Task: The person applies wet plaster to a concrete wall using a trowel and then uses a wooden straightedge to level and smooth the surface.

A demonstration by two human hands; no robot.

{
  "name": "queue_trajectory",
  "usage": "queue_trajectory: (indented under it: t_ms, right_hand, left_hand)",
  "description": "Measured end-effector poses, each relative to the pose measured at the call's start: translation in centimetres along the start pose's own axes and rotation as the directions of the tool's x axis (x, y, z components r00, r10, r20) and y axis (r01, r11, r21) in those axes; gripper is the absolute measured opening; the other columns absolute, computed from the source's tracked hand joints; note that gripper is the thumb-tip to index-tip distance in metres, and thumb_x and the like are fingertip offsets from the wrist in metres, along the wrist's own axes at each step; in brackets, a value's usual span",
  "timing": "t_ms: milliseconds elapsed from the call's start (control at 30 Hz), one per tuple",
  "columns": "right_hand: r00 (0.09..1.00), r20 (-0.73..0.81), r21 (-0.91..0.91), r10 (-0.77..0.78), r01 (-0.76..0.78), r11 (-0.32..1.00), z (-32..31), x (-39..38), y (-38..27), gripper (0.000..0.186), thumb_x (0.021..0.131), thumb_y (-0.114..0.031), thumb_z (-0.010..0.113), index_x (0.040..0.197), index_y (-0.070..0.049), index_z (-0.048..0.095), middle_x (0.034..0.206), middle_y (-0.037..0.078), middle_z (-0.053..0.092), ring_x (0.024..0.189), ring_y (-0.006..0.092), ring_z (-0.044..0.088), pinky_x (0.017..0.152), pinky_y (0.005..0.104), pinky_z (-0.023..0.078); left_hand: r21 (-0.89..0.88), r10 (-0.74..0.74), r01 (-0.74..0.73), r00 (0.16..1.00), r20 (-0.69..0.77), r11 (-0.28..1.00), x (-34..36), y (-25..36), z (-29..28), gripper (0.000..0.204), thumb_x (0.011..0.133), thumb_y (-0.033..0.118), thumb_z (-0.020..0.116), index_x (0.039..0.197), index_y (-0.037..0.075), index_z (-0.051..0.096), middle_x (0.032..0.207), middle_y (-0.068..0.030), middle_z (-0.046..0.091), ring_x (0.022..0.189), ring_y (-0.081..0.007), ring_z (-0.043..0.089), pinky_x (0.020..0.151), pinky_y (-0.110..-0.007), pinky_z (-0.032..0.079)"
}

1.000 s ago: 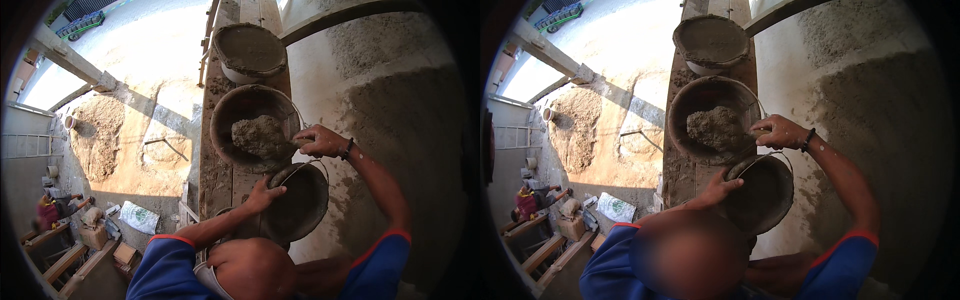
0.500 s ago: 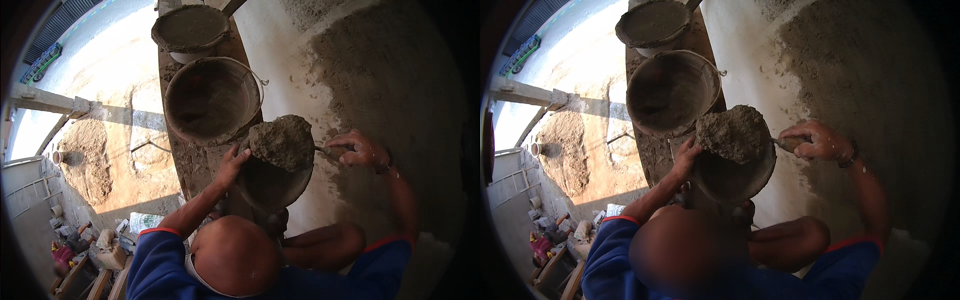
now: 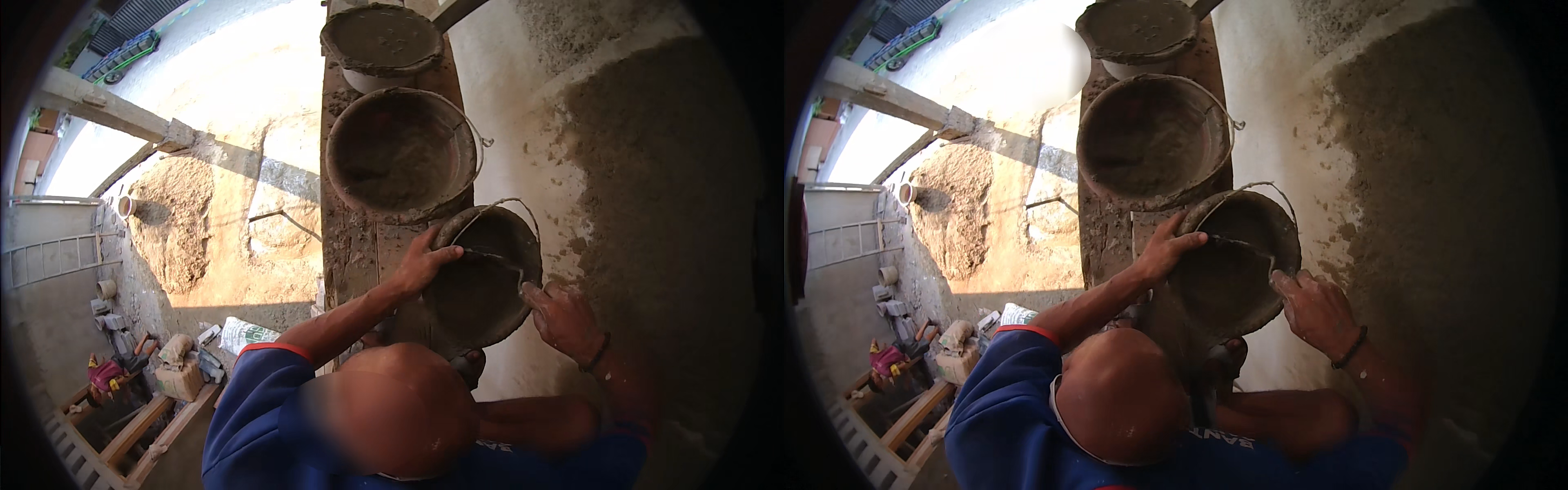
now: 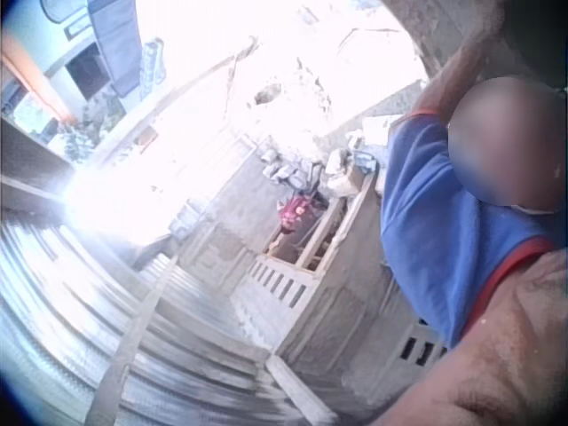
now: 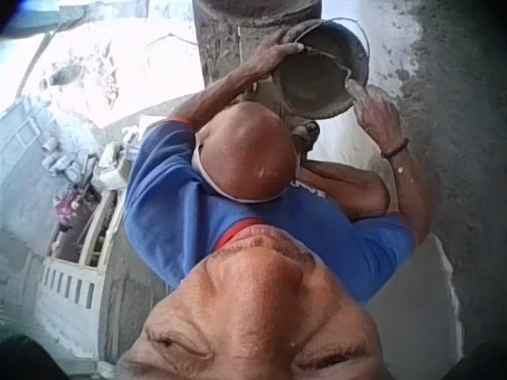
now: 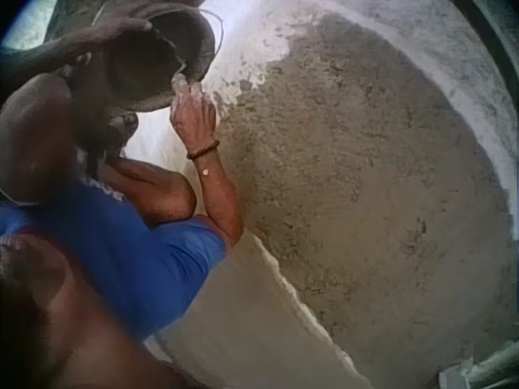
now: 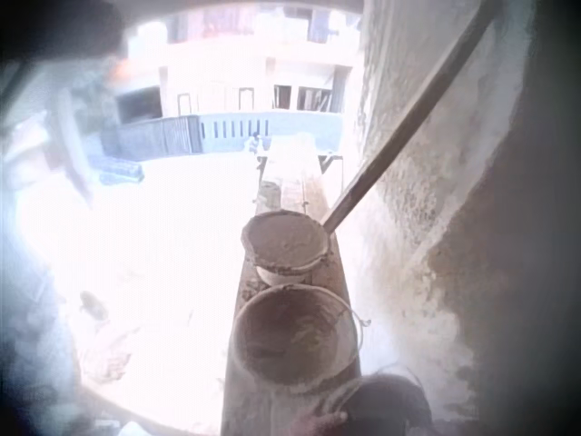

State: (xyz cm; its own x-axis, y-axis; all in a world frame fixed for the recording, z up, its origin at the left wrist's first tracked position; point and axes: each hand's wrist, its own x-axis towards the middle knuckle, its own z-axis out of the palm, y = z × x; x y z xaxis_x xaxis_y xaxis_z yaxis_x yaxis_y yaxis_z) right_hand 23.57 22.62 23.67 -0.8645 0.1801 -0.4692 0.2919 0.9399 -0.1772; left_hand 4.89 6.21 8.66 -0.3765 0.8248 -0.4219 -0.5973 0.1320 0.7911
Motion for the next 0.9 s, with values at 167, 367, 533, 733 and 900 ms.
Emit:
queue_trajectory:
  t_ms: [167, 367, 533, 733, 900]
  right_hand:
    - [0.983, 0.178, -0.188, -0.052, 0.086, 0.978, 3.6, 0.4, -0.4, 0.03, 0.086, -0.014, 0.054, 0.115, -0.011, 0.061, 0.085, 0.017, 0.058, 0.074, 0.035, 0.064, 0.064, 0.0457, 0.052]
    - [0.996, 0.078, -0.207, 0.03, -0.013, 0.978, 4.1, 1.7, -1.3, 0.024, 0.087, -0.016, 0.054, 0.109, -0.01, 0.061, 0.083, 0.017, 0.059, 0.072, 0.0348, 0.064, 0.062, 0.0449, 0.052]
    - [0.987, 0.11, -0.263, 0.118, -0.085, 0.961, -0.4, 0.3, -1.2, 0.026, 0.09, -0.015, 0.051, 0.113, -0.01, 0.06, 0.084, 0.018, 0.059, 0.075, 0.0358, 0.064, 0.066, 0.0472, 0.05]
    - [0.996, -0.087, -0.374, 0.002, -0.034, 0.927, 0.0, 4.1, 0.8, 0.024, 0.082, -0.01, 0.055, 0.104, -0.005, 0.062, 0.08, 0.015, 0.062, 0.073, 0.0295, 0.066, 0.064, 0.0396, 0.053]
    - [0.986, 0.162, -0.3, -0.037, 0.085, 0.95, 3.5, 3.8, 2.5, 0.012, 0.075, -0.012, 0.06, 0.082, -0.002, 0.063, 0.077, 0.015, 0.066, 0.076, 0.0303, 0.067, 0.066, 0.0396, 0.055]
  left_hand:
    - [0.155, 0.121, -0.124, 0.992, 0.03, 0.98, 1.3, -2.7, 0.2, 0.061, 0.086, 0.027, 0.068, 0.132, -0.005, 0.044, 0.121, -0.0164, 0.057, 0.113, -0.0234, 0.053, 0.098, -0.035, 0.042]
    - [0.052, 0.089, -0.089, 0.996, 0.003, 0.995, 0.1, -1.5, 0.8, 0.057, 0.086, 0.024, 0.067, 0.129, -0.005, 0.046, 0.119, -0.0173, 0.057, 0.112, -0.0239, 0.053, 0.098, -0.037, 0.042]
    - [0.171, 0.104, -0.106, 0.994, 0.025, 0.98, 0.4, -1.0, 1.0, 0.057, 0.083, 0.021, 0.068, 0.13, -0.003, 0.045, 0.119, -0.0181, 0.057, 0.111, -0.0245, 0.054, 0.097, -0.036, 0.043]
    - [0.18, 0.103, -0.094, 0.994, -0.04, 0.979, 0.2, -1.1, 1.5, 0.055, 0.076, 0.011, 0.064, 0.126, -0.005, 0.047, 0.111, -0.0181, 0.06, 0.103, -0.0248, 0.058, 0.091, -0.036, 0.046]
    - [0.254, 0.101, -0.082, 0.993, -0.065, 0.964, -0.2, -0.2, 3.2, 0.058, 0.076, 0.012, 0.063, 0.129, -0.005, 0.046, 0.113, -0.0179, 0.062, 0.102, -0.0247, 0.06, 0.091, -0.034, 0.047]
